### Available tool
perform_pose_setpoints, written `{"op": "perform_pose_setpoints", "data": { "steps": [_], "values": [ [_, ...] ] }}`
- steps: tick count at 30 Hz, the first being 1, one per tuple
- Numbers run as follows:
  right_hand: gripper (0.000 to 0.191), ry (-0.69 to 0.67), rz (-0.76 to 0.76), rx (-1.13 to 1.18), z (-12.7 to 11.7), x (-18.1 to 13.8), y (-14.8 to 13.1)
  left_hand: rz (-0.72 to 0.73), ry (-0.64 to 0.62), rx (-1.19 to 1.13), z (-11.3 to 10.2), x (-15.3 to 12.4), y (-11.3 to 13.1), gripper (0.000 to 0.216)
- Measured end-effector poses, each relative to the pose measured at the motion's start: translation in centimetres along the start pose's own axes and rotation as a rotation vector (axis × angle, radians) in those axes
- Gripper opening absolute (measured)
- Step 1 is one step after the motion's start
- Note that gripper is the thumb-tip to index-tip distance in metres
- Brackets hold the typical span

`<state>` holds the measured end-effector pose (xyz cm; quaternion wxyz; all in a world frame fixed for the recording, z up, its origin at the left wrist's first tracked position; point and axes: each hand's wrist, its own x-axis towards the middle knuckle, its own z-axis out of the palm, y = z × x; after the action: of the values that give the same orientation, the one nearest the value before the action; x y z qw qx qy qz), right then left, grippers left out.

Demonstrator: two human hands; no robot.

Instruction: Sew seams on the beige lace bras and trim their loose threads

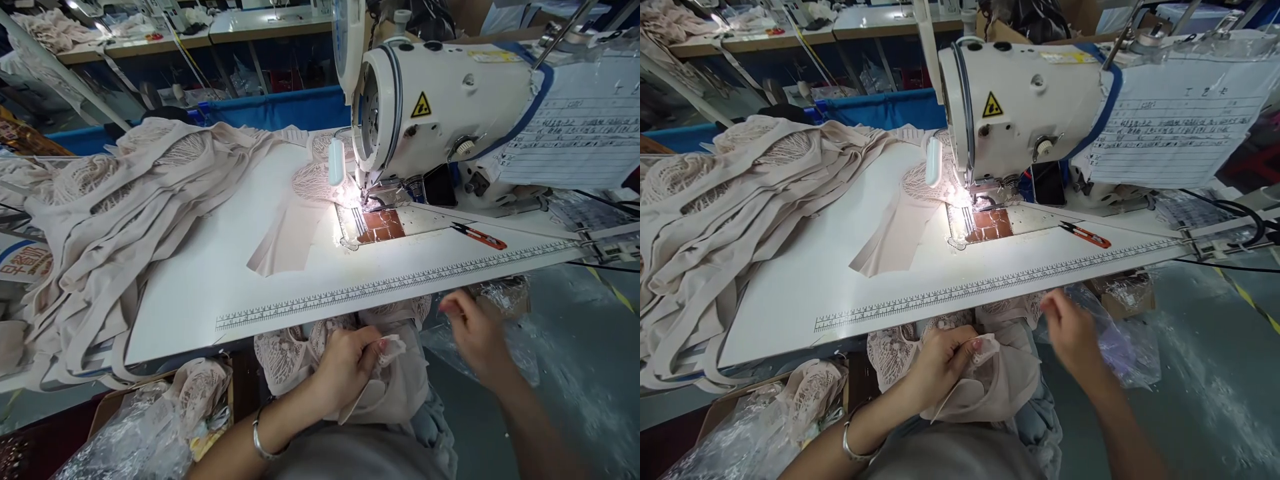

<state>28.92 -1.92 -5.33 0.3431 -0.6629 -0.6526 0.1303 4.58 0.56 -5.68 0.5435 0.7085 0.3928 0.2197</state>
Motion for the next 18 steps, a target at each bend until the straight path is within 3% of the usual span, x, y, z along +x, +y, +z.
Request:
{"op": "perform_pose_setpoints", "data": {
  "steps": [2,3,6,9,11,14,16,18],
  "values": [
    [0.038,-0.233,-0.023,0.204,0.6,-0.7,-1.7,-0.011,-0.009,0.017,0.3,0.1,0.0,0.031],
    [0.036,-0.281,-0.043,0.252,1.1,-1.0,-2.7,-0.013,-0.009,0.016,0.4,0.1,-0.1,0.032],
    [0.029,-0.122,-0.047,0.225,1.8,-1.5,-4.4,-0.011,-0.020,-0.037,0.3,0.2,-0.2,0.035],
    [0.029,0.064,0.054,0.238,1.6,-1.2,-4.0,-0.023,-0.033,-0.100,-0.2,0.2,-0.3,0.038],
    [0.033,-0.001,0.098,0.339,1.3,-0.9,-3.6,-0.033,-0.018,-0.106,-0.4,0.3,-0.3,0.040],
    [0.036,-0.213,0.081,0.435,1.5,-0.9,-3.9,-0.016,-0.003,-0.096,-0.4,0.4,-0.2,0.039],
    [0.033,-0.184,0.074,0.418,1.8,-1.1,-4.5,-0.003,-0.009,-0.097,-0.3,0.4,-0.1,0.038],
    [0.030,-0.066,0.077,0.401,2.1,-1.3,-5.0,0.001,-0.017,-0.100,-0.3,0.4,0.1,0.038]
  ]
}}
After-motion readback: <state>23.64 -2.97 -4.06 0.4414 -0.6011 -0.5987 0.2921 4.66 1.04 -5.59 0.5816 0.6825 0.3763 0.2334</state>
